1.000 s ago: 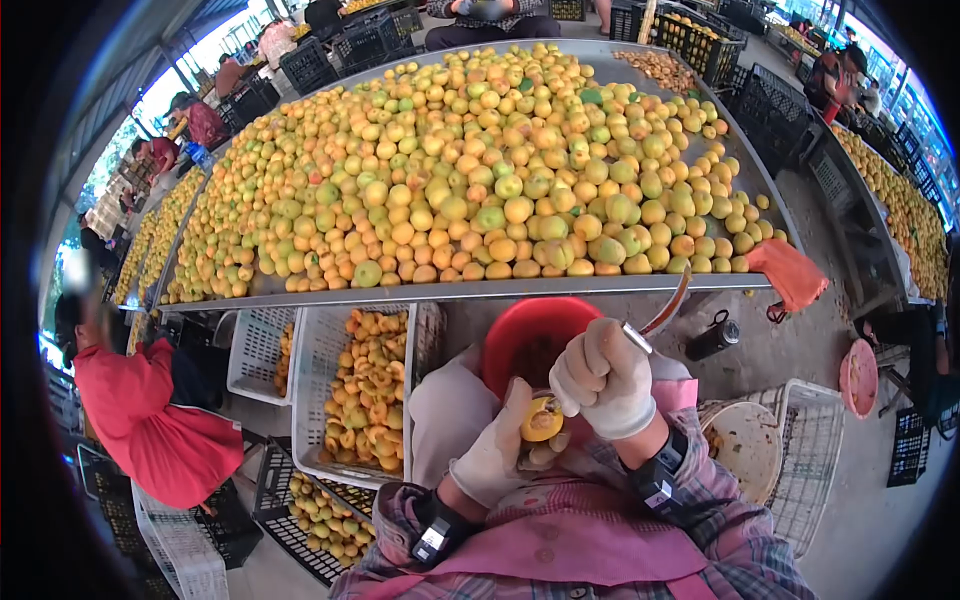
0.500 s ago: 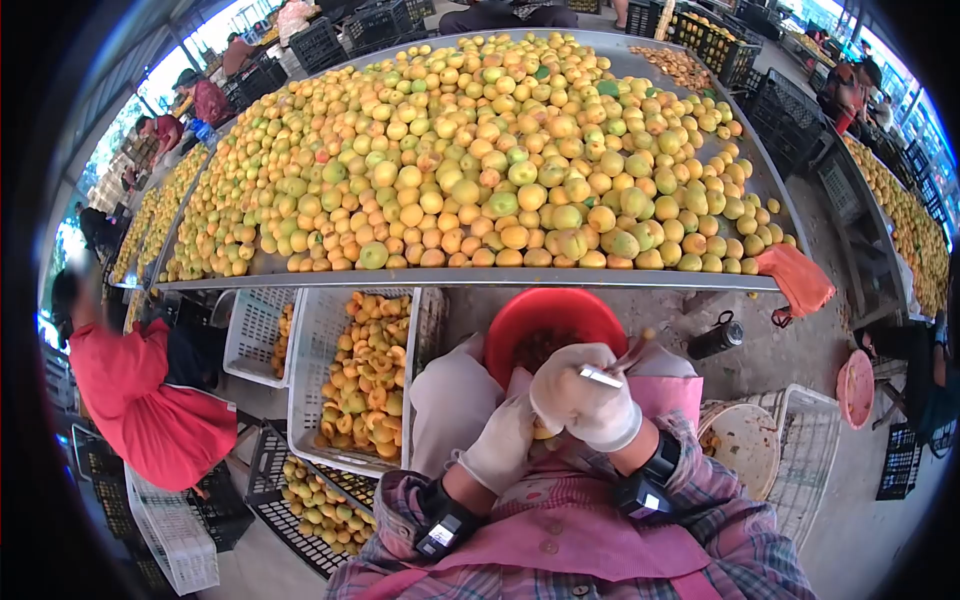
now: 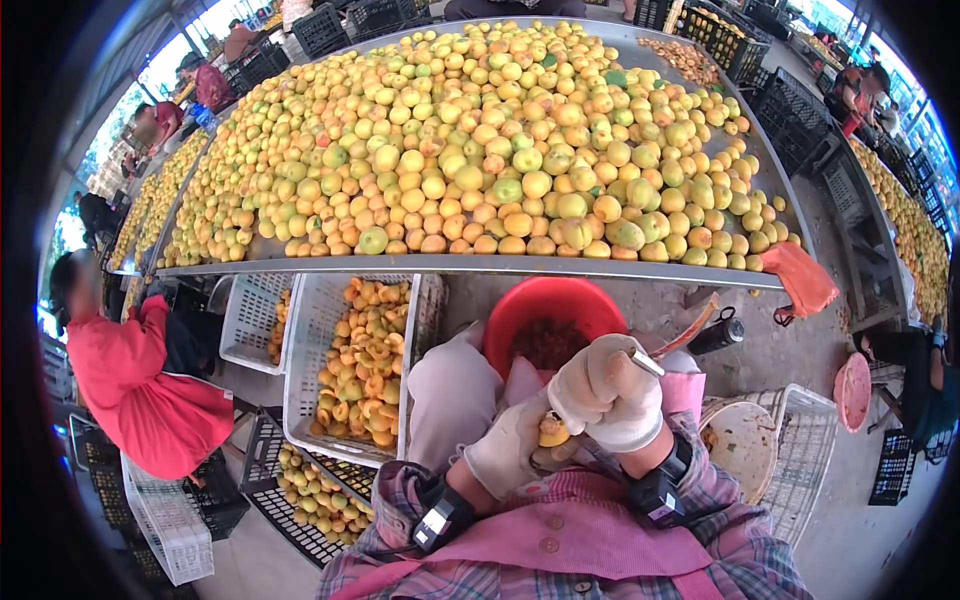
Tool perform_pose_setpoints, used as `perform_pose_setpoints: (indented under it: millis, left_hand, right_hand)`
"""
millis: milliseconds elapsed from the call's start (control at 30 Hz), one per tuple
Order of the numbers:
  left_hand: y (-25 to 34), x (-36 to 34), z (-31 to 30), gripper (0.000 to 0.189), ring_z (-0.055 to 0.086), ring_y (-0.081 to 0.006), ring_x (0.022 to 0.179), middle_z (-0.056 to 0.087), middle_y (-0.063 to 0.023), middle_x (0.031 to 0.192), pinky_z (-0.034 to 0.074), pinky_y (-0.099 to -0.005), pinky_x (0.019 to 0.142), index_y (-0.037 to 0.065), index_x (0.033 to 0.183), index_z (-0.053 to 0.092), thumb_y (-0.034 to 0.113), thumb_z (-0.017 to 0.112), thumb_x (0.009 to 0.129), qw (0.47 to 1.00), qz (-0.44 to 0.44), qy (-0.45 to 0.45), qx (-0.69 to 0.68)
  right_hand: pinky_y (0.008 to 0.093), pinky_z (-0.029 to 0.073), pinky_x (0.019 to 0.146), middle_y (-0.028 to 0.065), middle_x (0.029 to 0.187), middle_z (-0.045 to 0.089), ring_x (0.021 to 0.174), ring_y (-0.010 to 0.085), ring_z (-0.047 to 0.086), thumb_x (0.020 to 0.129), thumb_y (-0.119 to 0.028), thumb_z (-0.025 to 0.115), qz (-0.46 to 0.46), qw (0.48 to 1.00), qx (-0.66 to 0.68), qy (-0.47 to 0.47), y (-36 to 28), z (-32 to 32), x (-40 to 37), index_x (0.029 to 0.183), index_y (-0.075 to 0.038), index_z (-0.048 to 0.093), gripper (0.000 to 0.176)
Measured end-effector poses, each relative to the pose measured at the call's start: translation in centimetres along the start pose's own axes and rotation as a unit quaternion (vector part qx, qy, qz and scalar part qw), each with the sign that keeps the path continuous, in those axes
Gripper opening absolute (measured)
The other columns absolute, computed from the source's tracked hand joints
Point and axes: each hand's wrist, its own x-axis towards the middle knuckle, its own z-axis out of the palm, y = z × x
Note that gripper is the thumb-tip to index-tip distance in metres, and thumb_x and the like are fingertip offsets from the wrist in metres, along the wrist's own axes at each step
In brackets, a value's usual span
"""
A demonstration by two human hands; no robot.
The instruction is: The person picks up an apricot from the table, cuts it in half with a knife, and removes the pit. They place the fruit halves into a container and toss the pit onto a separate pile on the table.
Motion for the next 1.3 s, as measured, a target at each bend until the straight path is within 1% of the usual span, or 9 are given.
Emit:
perform_pose_setpoints:
  millis: [300, 400, 500, 600, 667, 767, 1000, 1067, 1300]
  left_hand:
    - [0.0, -0.2, 0.3, 0.035, 0.06, -0.0169, 0.087, 0.063, -0.0075, 0.095, 0.049, -0.0308, 0.076, 0.004, 0.115, 0.055, 0.015, 0.068, 0.085, 0.992, -0.078, -0.059, -0.085]
    - [0.5, 0.2, 0.2, 0.03, 0.059, -0.0152, 0.084, 0.062, -0.0052, 0.091, 0.049, -0.0303, 0.074, 0.002, 0.112, 0.056, 0.01, 0.066, 0.086, 0.999, 0.006, -0.027, 0.017]
    - [0.7, 1.1, -1.9, 0.044, 0.058, -0.0092, 0.078, 0.061, -0.001, 0.091, 0.044, -0.0231, 0.064, 0.005, 0.12, 0.055, 0.042, 0.038, 0.104, 0.898, -0.167, -0.086, -0.397]
    - [1.6, 1.4, -0.6, 0.05, 0.059, -0.0115, 0.093, 0.06, -0.0046, 0.109, 0.047, -0.0239, 0.073, 0.005, 0.137, 0.044, 0.042, 0.041, 0.103, 0.899, -0.084, 0.061, -0.425]
    - [1.7, 1.3, -1.7, 0.052, 0.057, -0.0167, 0.11, 0.055, -0.0079, 0.125, 0.049, -0.0279, 0.087, 0.005, 0.144, 0.034, 0.033, 0.046, 0.103, 0.931, -0.071, 0.036, -0.356]
    - [1.5, 1.4, -1.9, 0.043, 0.052, -0.0249, 0.124, 0.049, -0.0102, 0.135, 0.045, -0.0388, 0.105, 0.006, 0.14, 0.038, 0.01, 0.052, 0.1, 0.917, -0.043, 0.099, -0.384]
    - [-0.1, 1.4, -1.9, 0.043, 0.052, -0.0237, 0.123, 0.049, -0.0098, 0.134, 0.046, -0.0369, 0.102, 0.006, 0.136, 0.04, 0.002, 0.053, 0.096, 0.937, 0.031, 0.159, -0.309]
    - [0.8, 1.5, -3.2, 0.049, 0.053, -0.0223, 0.121, 0.052, -0.0108, 0.132, 0.046, -0.033, 0.1, 0.008, 0.139, 0.039, 0.001, 0.055, 0.093, 0.986, 0.025, 0.152, 0.067]
    - [-2.9, 1.1, -2.7, 0.066, 0.056, -0.0373, 0.119, 0.054, -0.0261, 0.129, 0.046, -0.0394, 0.097, 0.01, 0.148, 0.029, 0.009, 0.056, 0.087, 0.98, 0.011, 0.181, 0.078]
  right_hand:
    - [0.0274, 0.033, 0.045, 0.0021, 0.054, 0.043, 0.047, 0.0131, 0.038, 0.089, -0.029, 0.067, 0.003, 0.998, -0.023, -0.063, -0.3, -0.4, -0.4, 0.062, -0.007, 0.045, 0.042]
    - [0.0278, 0.034, 0.046, 0.0021, 0.055, 0.041, 0.047, 0.0143, 0.039, 0.093, -0.028, 0.062, -0.021, 0.997, -0.067, -0.038, -0.8, -0.2, 0.0, 0.063, -0.007, 0.043, 0.041]
    - [0.0296, 0.037, 0.045, 0.0014, 0.056, 0.04, 0.046, 0.0153, 0.039, 0.096, -0.035, 0.055, -0.097, 0.986, -0.117, 0.07, -2.0, 1.1, 0.9, 0.067, -0.008, 0.042, 0.042]
    - [0.0284, 0.039, 0.046, 0.0027, 0.059, 0.04, 0.046, 0.0165, 0.044, 0.099, -0.023, 0.048, -0.159, 0.965, -0.109, 0.18, -2.7, 0.9, 1.1, 0.07, -0.007, 0.043, 0.033]
    - [0.0287, 0.04, 0.045, 0.0032, 0.058, 0.042, 0.045, 0.0155, 0.046, 0.099, -0.022, 0.045, -0.129, 0.887, -0.37, 0.244, -2.6, 0.3, 0.6, 0.071, -0.006, 0.045, 0.032]
    - [0.028, 0.039, 0.043, 0.0032, 0.057, 0.047, 0.045, 0.014, 0.049, 0.097, -0.021, 0.048, -0.067, 0.917, -0.272, 0.282, -1.8, 0.7, 0.4, 0.074, -0.004, 0.049, 0.029]
    - [0.0231, 0.037, 0.04, 0.0001, 0.063, 0.052, 0.044, 0.0091, 0.048, 0.091, -0.016, 0.06, 0.097, 0.906, -0.332, 0.245, -0.8, 1.0, 0.5, 0.097, -0.003, 0.056, 0.015]
    - [0.0238, 0.038, 0.039, 0.0007, 0.069, 0.055, 0.045, 0.0086, 0.049, 0.088, -0.016, 0.064, 0.16, 0.873, -0.394, 0.237, 0.3, 0.8, 1.0, 0.101, -0.005, 0.056, 0.019]
    - [0.0232, 0.039, 0.038, 0.0038, 0.073, 0.057, 0.043, 0.0093, 0.049, 0.082, -0.01, 0.068, 0.11, 0.855, -0.483, 0.153, 3.8, -2.6, 0.9, 0.107, -0.002, 0.053, 0.03]
